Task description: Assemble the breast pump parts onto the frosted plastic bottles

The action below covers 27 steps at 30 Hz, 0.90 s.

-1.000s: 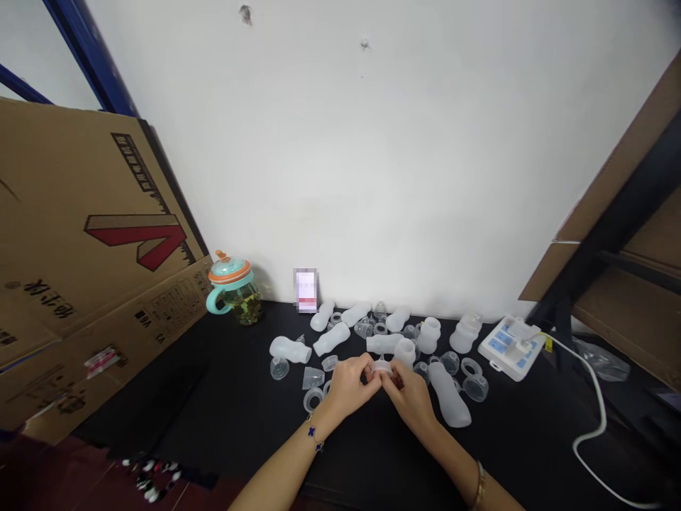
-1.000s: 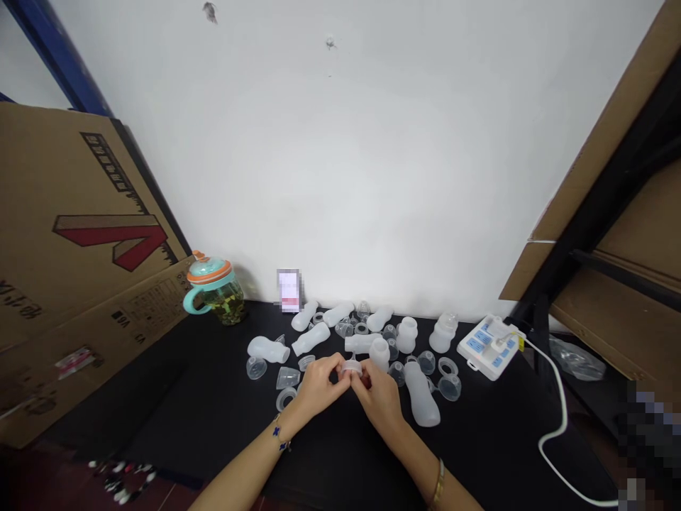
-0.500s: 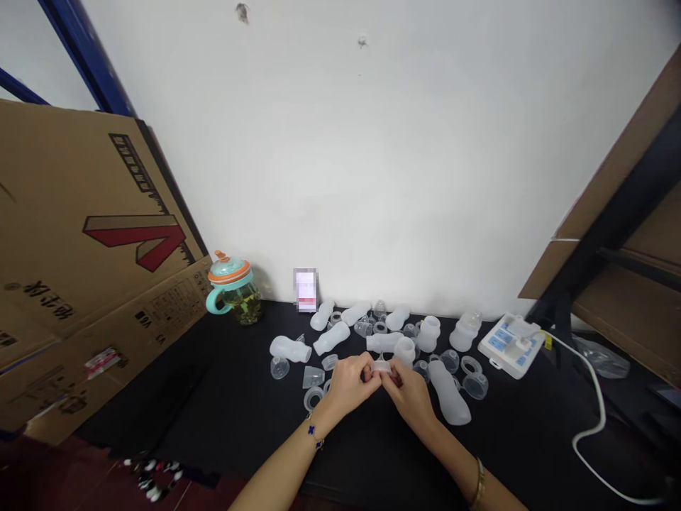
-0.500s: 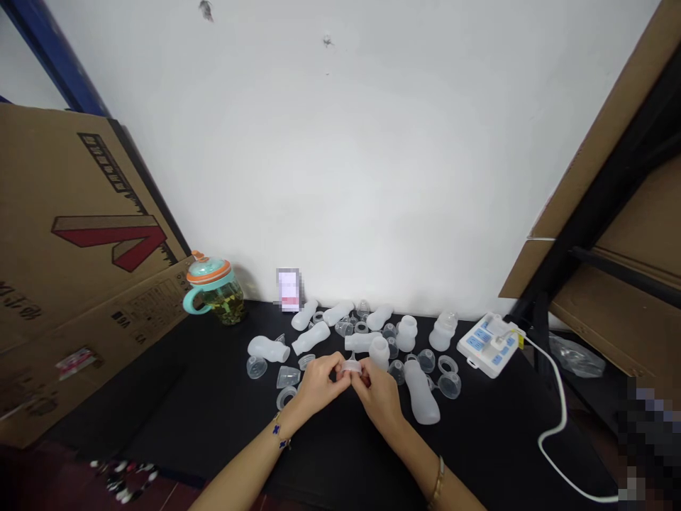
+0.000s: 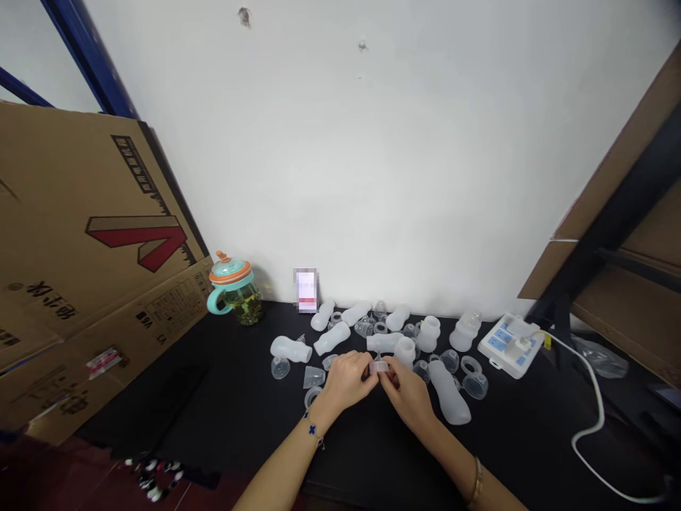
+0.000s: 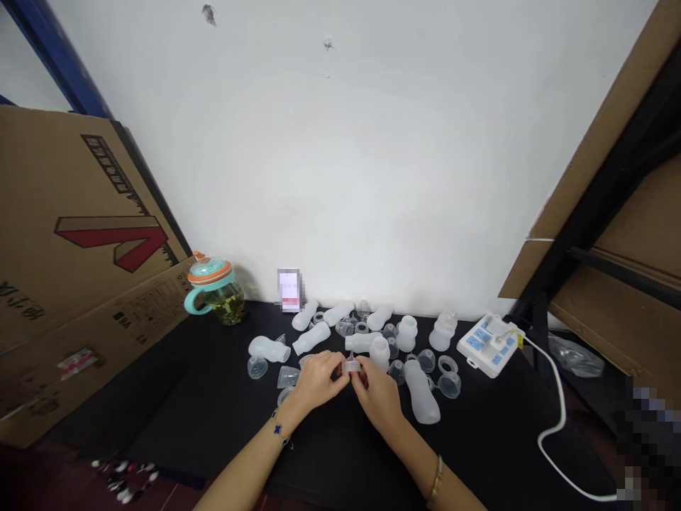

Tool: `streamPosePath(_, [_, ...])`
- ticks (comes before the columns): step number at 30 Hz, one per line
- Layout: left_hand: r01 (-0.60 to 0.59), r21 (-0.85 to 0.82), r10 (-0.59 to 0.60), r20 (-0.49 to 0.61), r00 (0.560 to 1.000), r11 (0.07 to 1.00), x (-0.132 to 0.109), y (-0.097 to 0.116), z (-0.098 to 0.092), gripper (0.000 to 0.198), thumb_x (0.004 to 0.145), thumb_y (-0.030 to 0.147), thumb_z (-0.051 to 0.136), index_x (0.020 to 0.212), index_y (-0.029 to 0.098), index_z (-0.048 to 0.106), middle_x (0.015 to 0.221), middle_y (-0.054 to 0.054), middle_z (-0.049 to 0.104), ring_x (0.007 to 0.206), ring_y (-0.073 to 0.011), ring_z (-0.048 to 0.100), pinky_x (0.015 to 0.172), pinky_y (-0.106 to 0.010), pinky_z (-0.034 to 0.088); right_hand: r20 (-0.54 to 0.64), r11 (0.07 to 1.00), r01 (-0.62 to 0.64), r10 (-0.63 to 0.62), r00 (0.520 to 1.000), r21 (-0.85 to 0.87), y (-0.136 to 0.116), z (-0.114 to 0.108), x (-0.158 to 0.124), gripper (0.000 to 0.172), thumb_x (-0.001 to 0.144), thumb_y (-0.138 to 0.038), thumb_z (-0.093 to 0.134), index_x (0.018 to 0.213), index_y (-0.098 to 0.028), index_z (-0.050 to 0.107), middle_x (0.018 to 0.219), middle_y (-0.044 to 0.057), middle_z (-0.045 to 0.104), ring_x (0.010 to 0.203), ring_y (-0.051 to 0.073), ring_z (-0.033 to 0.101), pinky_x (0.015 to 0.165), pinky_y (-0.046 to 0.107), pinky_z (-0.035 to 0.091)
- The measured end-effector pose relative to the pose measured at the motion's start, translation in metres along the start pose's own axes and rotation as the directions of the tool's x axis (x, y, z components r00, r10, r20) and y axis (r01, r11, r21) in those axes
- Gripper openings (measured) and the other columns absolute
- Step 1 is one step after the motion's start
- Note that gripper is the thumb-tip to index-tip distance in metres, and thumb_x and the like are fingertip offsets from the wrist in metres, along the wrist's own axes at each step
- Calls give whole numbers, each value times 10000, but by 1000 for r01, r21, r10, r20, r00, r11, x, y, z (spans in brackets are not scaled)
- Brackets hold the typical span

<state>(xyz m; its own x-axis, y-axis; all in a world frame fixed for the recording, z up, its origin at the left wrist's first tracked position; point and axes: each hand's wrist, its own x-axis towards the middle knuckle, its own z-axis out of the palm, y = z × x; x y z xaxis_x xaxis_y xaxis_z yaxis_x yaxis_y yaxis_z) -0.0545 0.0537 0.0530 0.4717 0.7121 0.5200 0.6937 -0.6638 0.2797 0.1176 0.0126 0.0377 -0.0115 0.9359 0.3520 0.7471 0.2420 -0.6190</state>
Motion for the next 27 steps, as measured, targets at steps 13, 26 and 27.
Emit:
streamPosePath(13, [70, -205, -70, 8, 998, 976, 2, 1, -6, 51, 875, 217, 580, 841, 211, 617, 777, 2, 671, 743, -167, 623, 685, -263, 408, 0, 976, 6, -7, 1000, 219, -2, -1, 2, 348, 988, -464, 443, 1059, -210, 670, 743, 6, 664, 599, 170, 600, 553, 257, 438])
streamPosePath(26, [90, -124, -85, 46, 995, 988, 1, 4, -3, 61, 835, 210, 585, 776, 210, 601, 763, -10, 673, 744, -181, 626, 658, -267, 388, -10, 995, -1, 2, 1000, 105, 2, 1, 1, 296, 948, -393, 479, 1086, -209, 665, 813, 30, 719, 611, 177, 621, 569, 275, 463])
streamPosePath(27, [89, -132, -84, 43, 996, 987, 1, 4, -4, 66, 842, 212, 581, 780, 210, 602, 765, -9, 675, 746, -180, 627, 660, -267, 388, -7, 994, -5, 6, 1000, 110, 1, 1, 1, 298, 952, -401, 473, 1076, -210, 666, 816, 30, 718, 614, 178, 620, 568, 275, 461])
